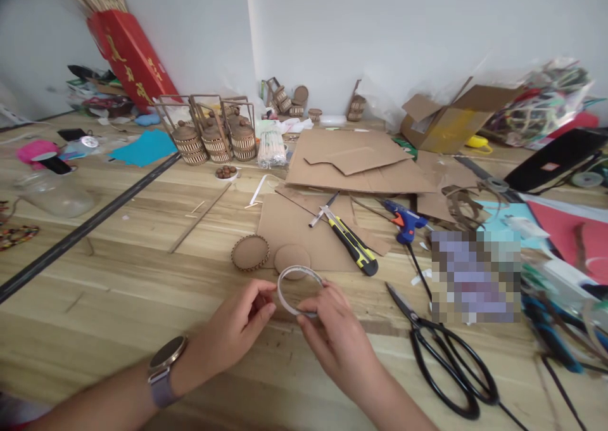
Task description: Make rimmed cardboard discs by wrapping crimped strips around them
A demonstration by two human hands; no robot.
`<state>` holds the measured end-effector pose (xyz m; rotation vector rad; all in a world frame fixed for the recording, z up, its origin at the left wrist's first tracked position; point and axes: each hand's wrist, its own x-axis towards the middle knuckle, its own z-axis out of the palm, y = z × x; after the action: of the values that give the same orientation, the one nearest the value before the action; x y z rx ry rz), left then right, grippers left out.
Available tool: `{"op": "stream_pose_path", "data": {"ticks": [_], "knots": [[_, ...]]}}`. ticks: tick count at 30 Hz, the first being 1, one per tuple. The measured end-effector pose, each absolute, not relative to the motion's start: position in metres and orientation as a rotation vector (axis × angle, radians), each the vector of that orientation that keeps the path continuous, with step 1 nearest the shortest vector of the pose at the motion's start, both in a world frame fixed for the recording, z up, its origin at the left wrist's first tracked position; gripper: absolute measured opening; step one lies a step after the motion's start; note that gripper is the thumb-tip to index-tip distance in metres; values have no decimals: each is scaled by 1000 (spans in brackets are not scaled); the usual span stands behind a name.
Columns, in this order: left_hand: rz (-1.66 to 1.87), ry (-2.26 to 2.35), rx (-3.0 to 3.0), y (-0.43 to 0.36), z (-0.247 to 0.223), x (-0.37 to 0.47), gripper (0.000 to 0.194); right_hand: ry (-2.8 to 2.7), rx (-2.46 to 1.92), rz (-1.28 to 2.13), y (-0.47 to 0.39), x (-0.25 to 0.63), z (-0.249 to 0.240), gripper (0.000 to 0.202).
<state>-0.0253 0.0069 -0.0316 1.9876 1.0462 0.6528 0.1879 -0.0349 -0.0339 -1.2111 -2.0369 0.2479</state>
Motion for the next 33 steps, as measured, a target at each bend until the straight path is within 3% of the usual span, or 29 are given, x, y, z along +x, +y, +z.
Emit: {"op": "stream_pose_path", "data": {"ticks": [17, 33], "knots": [[751, 901, 1545, 14, -20, -24, 19, -2090, -1131, 256, -37, 180, -32, 16], [781, 1072, 1713, 5, -12, -25, 15, -2173, -1148, -29, -40, 173, -27, 19]]}}
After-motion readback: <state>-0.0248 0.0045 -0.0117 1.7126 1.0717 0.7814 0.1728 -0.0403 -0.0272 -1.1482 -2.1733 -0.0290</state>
